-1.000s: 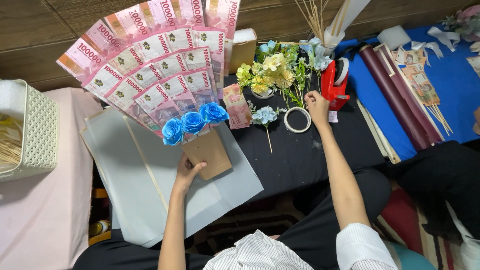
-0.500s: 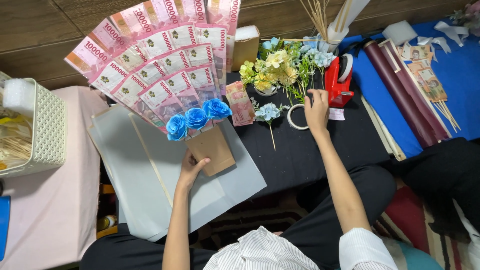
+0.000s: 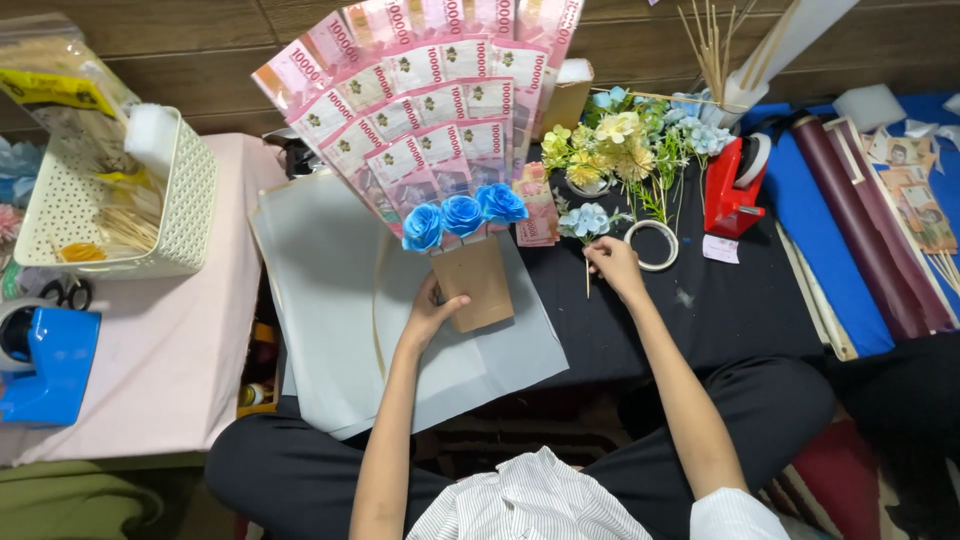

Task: The person arranges blue and white artificial flowers into a small brown paper bag that contains fanned-out banknotes. They adjust the flowers and then handle a sheet of white wrapping paper.

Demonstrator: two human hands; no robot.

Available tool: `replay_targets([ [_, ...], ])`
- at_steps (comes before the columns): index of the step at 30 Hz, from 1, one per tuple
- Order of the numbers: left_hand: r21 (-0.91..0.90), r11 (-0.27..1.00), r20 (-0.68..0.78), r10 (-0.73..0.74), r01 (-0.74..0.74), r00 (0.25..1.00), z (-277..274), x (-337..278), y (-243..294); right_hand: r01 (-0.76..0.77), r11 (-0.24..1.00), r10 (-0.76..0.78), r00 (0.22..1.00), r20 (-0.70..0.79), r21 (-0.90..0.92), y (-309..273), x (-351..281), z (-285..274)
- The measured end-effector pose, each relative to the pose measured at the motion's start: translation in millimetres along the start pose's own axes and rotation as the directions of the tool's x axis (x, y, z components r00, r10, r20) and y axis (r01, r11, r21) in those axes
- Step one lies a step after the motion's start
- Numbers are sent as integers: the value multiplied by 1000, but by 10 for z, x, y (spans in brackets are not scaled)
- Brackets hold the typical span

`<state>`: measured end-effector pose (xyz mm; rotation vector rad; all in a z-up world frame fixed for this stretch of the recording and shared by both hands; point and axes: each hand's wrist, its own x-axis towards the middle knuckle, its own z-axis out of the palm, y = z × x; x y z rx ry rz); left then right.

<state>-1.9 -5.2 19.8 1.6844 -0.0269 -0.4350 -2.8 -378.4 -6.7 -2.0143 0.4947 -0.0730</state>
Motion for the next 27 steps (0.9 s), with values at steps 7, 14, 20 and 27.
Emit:
replay_targets([
  [7, -29, 1000, 15, 7, -6, 1000, -54, 25, -50, 233, 889, -233, 971, -48, 393, -1227, -913, 265],
  [14, -42, 998, 54, 43, -40, 998, -62, 49, -69, 366, 899, -393, 916, 75, 241, -1884, -1087, 706],
  [20, -6, 999, 58, 37, -37, 998, -83, 38, -51, 472, 881, -469, 862, -190, -31, -2438, -1264, 777],
  [27, 7, 998, 81, 63, -64, 995, -96, 92, -136, 632, 738, -670, 647, -363, -236, -2317, -1099, 938],
])
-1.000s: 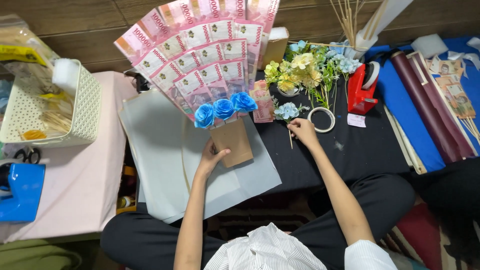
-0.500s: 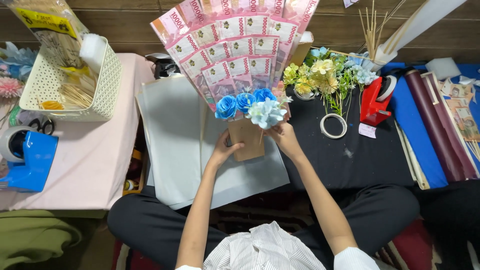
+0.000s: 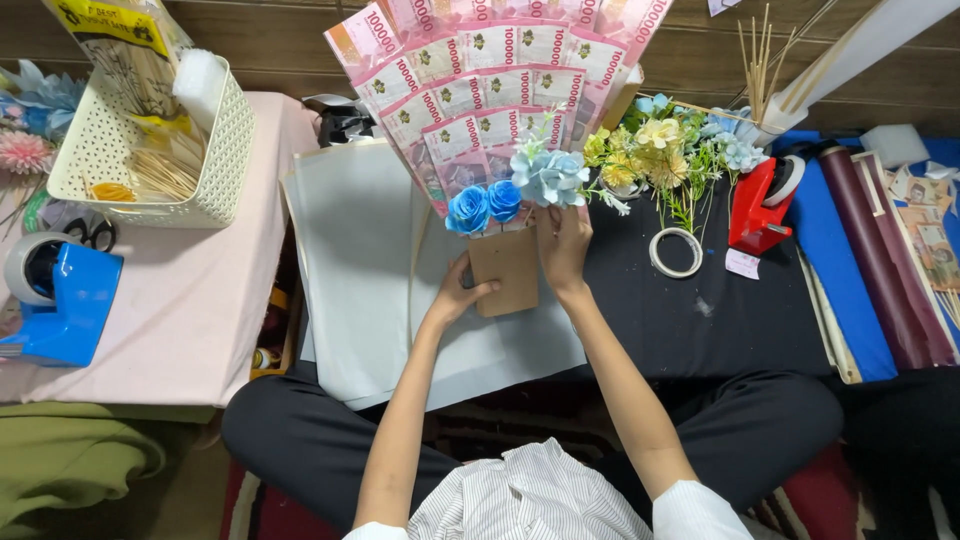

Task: The person arranges blue and white artificial flowers into a small brown paper bag that contains fanned-out banknotes. They adjust the flowers and then handle a sheet of white wrapping paper.

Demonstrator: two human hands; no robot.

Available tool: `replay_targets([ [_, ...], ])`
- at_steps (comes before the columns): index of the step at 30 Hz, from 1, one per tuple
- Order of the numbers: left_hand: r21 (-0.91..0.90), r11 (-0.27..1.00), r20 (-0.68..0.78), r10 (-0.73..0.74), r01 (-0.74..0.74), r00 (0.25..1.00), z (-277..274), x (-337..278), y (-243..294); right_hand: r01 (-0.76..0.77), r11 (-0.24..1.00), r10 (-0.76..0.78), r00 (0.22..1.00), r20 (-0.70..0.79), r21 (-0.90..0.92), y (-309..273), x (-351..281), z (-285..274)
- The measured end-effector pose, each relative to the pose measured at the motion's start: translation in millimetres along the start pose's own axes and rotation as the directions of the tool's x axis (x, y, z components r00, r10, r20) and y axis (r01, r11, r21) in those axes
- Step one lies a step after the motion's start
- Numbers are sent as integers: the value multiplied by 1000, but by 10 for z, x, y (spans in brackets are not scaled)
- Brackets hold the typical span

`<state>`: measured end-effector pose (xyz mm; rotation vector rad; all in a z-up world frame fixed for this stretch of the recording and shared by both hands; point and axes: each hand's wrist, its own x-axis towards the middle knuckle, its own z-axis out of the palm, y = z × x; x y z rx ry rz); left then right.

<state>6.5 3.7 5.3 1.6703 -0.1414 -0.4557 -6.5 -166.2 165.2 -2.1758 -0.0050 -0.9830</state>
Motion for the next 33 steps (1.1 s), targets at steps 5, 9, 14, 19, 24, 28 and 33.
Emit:
replay_targets([
  [5, 42, 999, -5, 16, -16, 1000, 18, 60, -99, 33, 999, -34, 995, -91, -12, -200, 70, 29],
  [9, 35, 998, 1, 53, -53, 999, 9, 144, -266, 118, 989, -128, 985, -120, -89, 122, 2, 80],
  [14, 37, 996, 0, 79, -78, 997, 29, 225, -426, 123, 990, -132, 982, -134, -68, -68, 60, 2],
  [19, 34, 997, -11, 65, -64, 998, 30, 152, -289, 127, 990, -134, 982, -131, -61, -51, 62, 8],
  [24, 11, 1000, -3, 21, -21, 1000, 24, 69, -135, 165, 984, -169, 983, -74, -62, 51, 28, 61],
  [28, 3, 999, -6, 35, -35, 999, 26, 71, -163, 153, 988, -155, 987, -52, -36, 173, -4, 54],
  [33, -24, 1000, 9, 8, -8, 1000, 17, 76, -184, 169, 985, -170, 985, -7, -35, 212, -68, 98],
])
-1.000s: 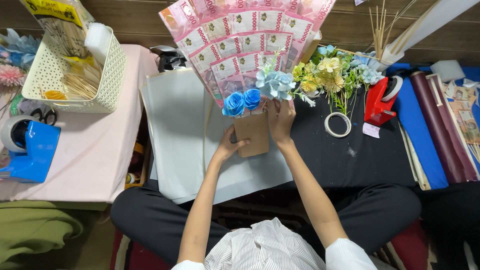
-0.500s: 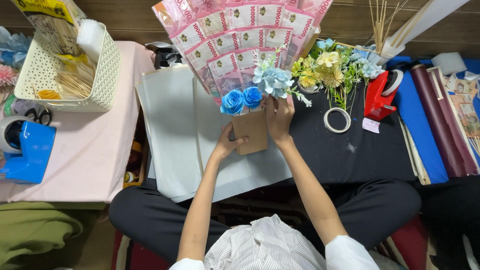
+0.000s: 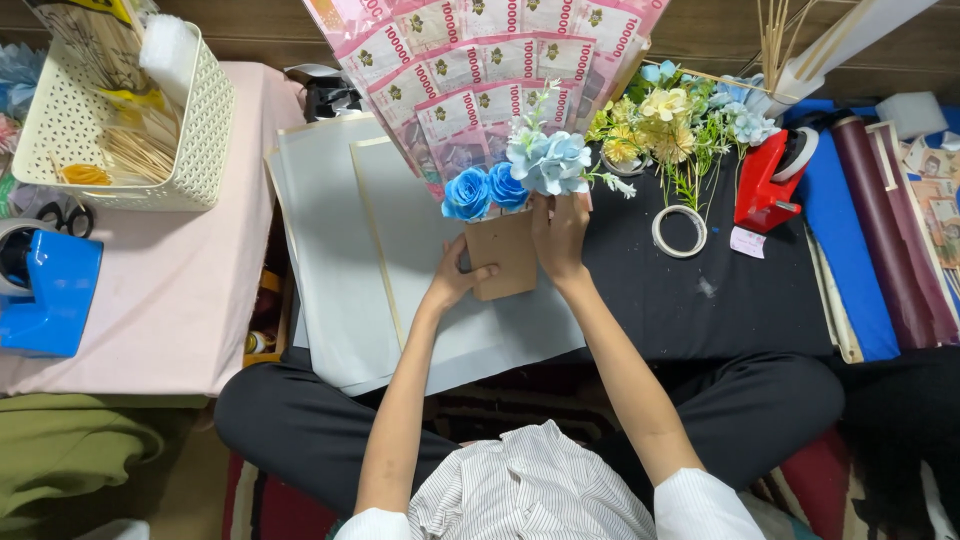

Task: The person arranges blue and white artificial flowers into a small brown paper bag that contains fanned-out banknotes. They adjust the flowers and then handle a sheet of white wrapping paper.

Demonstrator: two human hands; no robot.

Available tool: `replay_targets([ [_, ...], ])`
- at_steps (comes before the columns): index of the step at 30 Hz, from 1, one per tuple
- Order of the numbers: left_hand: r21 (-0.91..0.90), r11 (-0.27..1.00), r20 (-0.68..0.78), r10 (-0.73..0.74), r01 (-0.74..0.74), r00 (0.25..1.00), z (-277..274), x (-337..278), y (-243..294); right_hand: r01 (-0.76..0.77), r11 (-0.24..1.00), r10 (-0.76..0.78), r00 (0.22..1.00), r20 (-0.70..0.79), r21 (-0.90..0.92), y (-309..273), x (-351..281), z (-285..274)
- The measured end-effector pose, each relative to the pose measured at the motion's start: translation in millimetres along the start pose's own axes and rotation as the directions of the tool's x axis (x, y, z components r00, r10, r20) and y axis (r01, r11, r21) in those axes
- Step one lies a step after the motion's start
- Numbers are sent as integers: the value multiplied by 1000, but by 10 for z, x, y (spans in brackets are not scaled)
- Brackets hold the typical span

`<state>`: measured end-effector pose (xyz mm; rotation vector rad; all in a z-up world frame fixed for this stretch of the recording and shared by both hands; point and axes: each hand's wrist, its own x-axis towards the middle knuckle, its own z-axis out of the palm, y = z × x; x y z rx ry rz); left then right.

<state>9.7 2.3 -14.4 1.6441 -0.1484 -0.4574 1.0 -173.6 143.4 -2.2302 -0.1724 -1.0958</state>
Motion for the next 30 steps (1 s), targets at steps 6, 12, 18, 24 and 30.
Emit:
replay_targets([
  [6, -1, 1000, -9, 2, -2, 1000, 3, 5, -18, 113, 989, -113, 994, 5, -91, 5, 15, -18],
  [12, 13, 1000, 4, 10, -10, 1000, 10, -7, 29, 97, 993, -95, 995, 29, -74, 34, -128, -71],
  [18, 27, 999, 0, 17, -17, 1000, 5, 64, -123, 29, 999, -28, 999, 37, -34, 56, -220, -61],
  [24, 43, 998, -18, 53, -52, 998, 5, 12, -15, 57, 998, -53, 995, 86, -38, -65, -82, -154],
  [30, 56, 997, -24, 49, -48, 999, -33, -69, 131, 43, 999, -41, 994, 100, -13, -19, -117, -145],
])
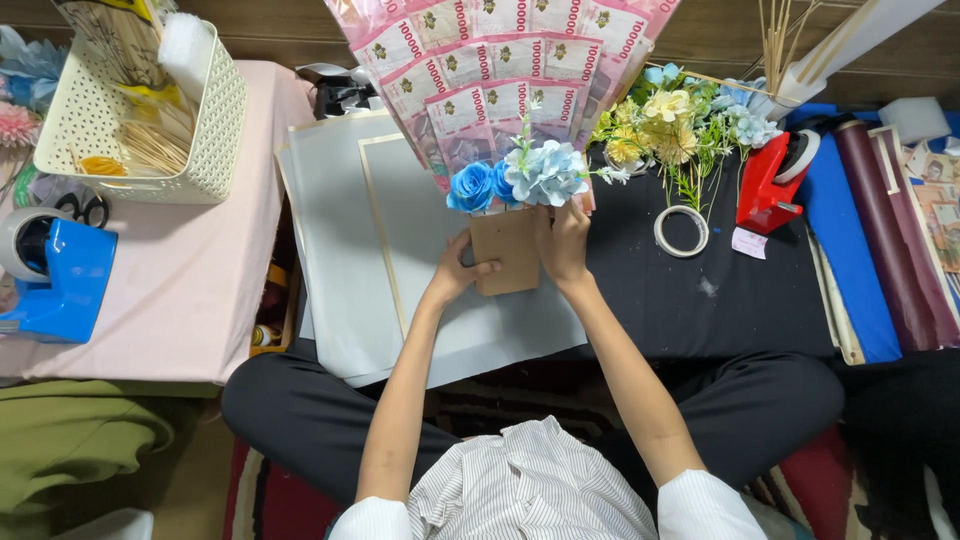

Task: The person arranges blue and white artificial flowers into a small brown paper bag that contains fanned-out banknotes. They adjust the flowers and then handle a sheet of white wrapping paper.

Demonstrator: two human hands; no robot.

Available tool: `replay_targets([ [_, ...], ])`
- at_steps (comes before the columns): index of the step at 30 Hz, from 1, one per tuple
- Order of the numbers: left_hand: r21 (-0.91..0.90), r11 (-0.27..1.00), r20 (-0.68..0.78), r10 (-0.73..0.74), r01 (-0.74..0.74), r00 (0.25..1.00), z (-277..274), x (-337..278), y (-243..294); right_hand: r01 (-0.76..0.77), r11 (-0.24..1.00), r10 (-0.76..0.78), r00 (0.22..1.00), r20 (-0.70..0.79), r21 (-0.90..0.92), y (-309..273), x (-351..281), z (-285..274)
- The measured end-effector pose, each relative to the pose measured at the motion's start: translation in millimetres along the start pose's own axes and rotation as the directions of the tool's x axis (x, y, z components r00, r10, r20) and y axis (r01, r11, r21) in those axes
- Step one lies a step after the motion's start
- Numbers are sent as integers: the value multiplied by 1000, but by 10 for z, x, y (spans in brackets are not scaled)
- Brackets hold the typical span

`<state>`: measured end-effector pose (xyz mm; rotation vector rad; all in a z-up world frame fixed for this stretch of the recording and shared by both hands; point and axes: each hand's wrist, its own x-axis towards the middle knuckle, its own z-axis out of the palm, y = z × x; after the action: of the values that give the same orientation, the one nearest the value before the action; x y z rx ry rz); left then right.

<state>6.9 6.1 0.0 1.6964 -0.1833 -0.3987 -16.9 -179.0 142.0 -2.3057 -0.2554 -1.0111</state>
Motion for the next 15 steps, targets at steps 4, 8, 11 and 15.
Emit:
replay_targets([
  [4, -28, 999, -3, 38, -38, 999, 69, -100, 198, -18, 1000, 18, 1000, -20, 14, 142, -64, 81],
  [8, -203, 978, -6, 40, -41, 999, 171, -183, 300, -15, 999, 14, 1000, -12, -44, 143, -60, 38],
  [11, -266, 963, -7, 40, -41, 999, 214, -238, 375, -38, 999, 38, 999, 7, -36, 14, 20, -70],
  [15, -295, 954, -7, 41, -41, 999, 202, -246, 405, -25, 999, 25, 1000, 8, -39, 33, 28, -34],
])
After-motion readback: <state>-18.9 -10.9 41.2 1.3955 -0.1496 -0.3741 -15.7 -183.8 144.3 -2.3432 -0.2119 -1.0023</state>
